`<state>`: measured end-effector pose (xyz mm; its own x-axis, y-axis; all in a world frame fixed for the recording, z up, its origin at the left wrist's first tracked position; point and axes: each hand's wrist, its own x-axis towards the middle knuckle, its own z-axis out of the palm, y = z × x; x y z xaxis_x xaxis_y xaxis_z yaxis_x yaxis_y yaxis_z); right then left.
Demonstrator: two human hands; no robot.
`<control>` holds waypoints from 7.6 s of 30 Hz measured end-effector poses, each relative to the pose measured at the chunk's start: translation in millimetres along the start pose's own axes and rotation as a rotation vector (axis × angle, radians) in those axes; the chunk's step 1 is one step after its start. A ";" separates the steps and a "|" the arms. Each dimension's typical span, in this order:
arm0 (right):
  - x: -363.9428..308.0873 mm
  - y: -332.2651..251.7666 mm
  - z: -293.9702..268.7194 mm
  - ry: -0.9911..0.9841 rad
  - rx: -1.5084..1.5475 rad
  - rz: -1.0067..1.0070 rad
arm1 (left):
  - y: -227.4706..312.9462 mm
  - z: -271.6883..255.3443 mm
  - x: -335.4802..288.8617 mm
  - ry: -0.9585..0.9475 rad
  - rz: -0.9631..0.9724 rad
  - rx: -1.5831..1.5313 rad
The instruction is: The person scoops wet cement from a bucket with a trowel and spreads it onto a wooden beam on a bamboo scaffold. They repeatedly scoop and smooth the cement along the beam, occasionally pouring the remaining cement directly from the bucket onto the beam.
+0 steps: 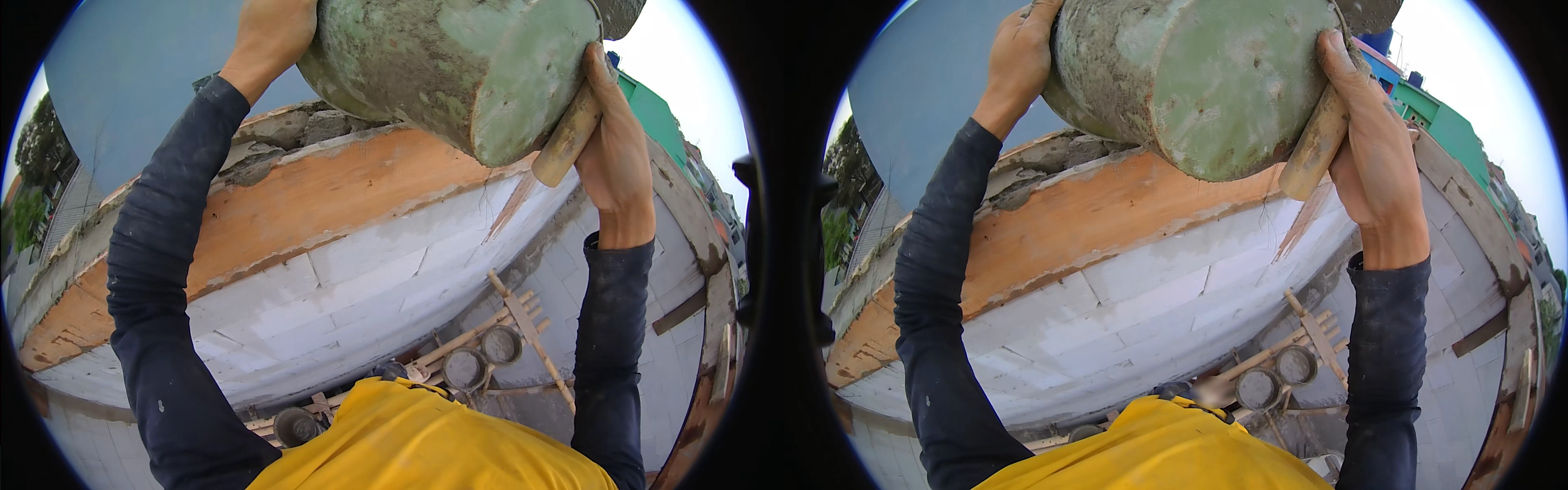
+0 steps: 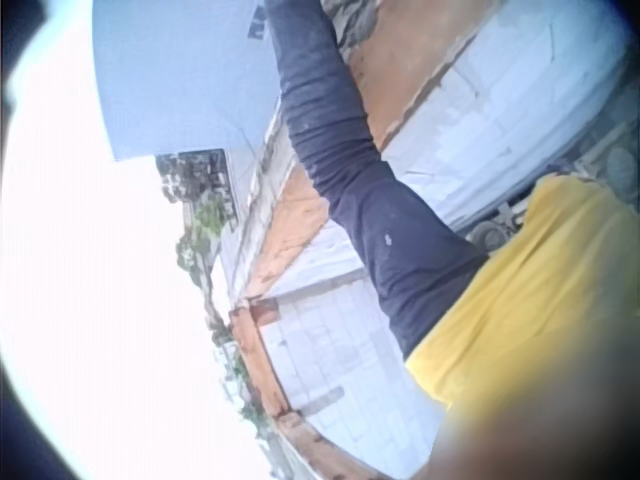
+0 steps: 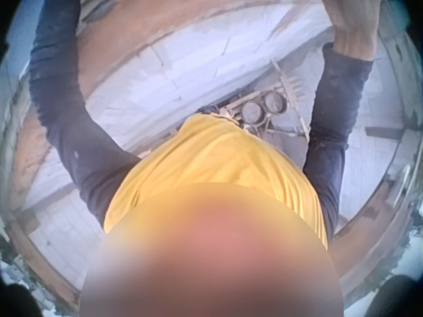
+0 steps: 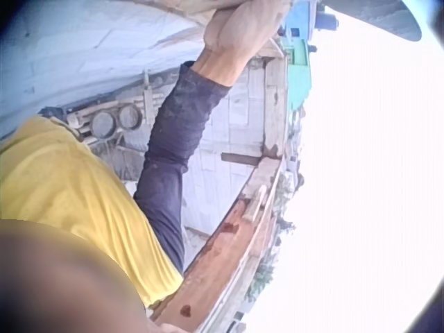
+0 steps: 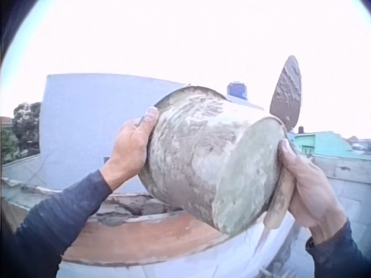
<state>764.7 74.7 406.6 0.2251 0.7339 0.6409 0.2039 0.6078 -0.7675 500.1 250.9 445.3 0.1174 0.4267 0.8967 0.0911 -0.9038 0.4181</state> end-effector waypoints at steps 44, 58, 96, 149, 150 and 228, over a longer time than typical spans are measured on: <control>57.4 0.9 -36.6 0.069 -0.179 -0.034 | -45.8 54.2 22.2 -0.016 -0.145 0.124; 64.2 24.4 -53.2 0.059 -0.217 -0.139 | -34.2 62.7 27.3 0.001 -0.143 0.031; 42.3 9.8 30.1 -0.177 -0.103 -0.114 | -42.4 -53.6 12.2 0.032 -0.211 0.212; -277.8 115.7 -125.2 0.672 0.501 0.625 | 60.2 174.4 -180.9 -0.666 1.220 -0.062; -289.5 115.4 -133.7 0.697 0.448 0.730 | 54.9 186.8 -196.7 -0.696 1.196 -0.120; -125.0 319.9 -189.4 -1.446 -0.428 0.707 | 28.8 85.6 -623.5 1.105 -1.771 0.100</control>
<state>982.2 119.9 83.4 -0.5789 0.6148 -0.5356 0.7371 0.1135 -0.6662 514.1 -38.4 -114.2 -0.6356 0.4036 -0.6582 -0.5381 0.3798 0.7525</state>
